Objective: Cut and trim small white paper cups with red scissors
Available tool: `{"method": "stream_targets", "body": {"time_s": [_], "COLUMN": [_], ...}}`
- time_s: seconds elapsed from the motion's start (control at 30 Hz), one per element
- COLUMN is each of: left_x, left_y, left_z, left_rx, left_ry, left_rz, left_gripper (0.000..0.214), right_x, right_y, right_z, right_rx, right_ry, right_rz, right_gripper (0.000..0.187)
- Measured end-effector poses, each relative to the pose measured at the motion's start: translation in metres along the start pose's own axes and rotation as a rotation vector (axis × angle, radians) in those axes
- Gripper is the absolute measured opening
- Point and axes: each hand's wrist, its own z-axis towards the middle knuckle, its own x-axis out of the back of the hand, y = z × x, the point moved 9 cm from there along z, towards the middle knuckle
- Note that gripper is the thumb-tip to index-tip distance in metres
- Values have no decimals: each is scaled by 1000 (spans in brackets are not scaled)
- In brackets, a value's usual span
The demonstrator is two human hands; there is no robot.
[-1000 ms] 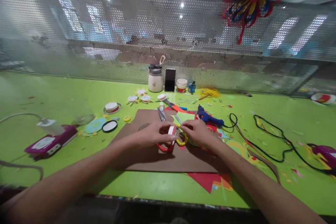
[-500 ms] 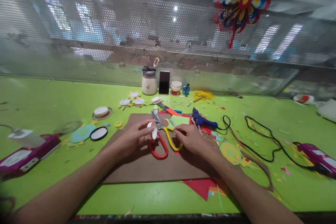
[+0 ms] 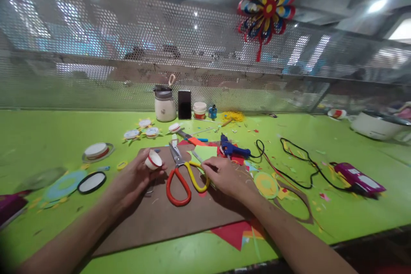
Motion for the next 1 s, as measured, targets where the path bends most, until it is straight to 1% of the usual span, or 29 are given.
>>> {"method": "stream_targets", "body": {"time_s": [0.1, 0.2, 0.3, 0.4, 0.5, 0.6, 0.67, 0.73, 0.8, 0.87, 0.93, 1.0], "left_x": [2, 1, -2, -8, -12, -11, -6, 2, 9, 14, 19, 28], "left_y": [2, 2, 3, 6, 10, 10, 7, 2, -2, -2, 7, 25], "left_z": [-1, -2, -4, -8, -12, -13, -10, -5, 0, 4, 6, 6], "left_rx": [-29, -40, -50, -55, -53, -33, -25, -23, -24, -43, -98, -198], "left_ry": [13, 17, 19, 10, 3, -4, 16, 59, 99, 135, 179, 250], "left_rz": [1, 14, 13, 6, 8, 11, 4, -7, -17, -28, -48, -76], "left_gripper": [22, 22, 25, 30, 35, 30, 25, 24, 24, 22, 18, 14], "right_x": [0, 2, 5, 3, -4, -13, -15, -15, -13, -8, -3, 2], "right_y": [2, 3, 4, 9, 21, 34, 43, 50, 55, 57, 55, 50], "right_z": [1, 16, 54, 108, 155, 181, 185, 181, 170, 155, 138, 120], "right_rx": [19, 51, 66, 21, -50, -95, -112, -125, -132, -127, -109, -83], "right_ry": [-5, -32, -84, -112, -113, -110, -109, -111, -113, -110, -101, -86], "right_rz": [-19, -50, -90, -127, -145, -152, -153, -152, -153, -155, -155, -153], "right_gripper": [22, 21, 14, 21, 24, 27, 27, 27, 27, 26, 25, 23]}}
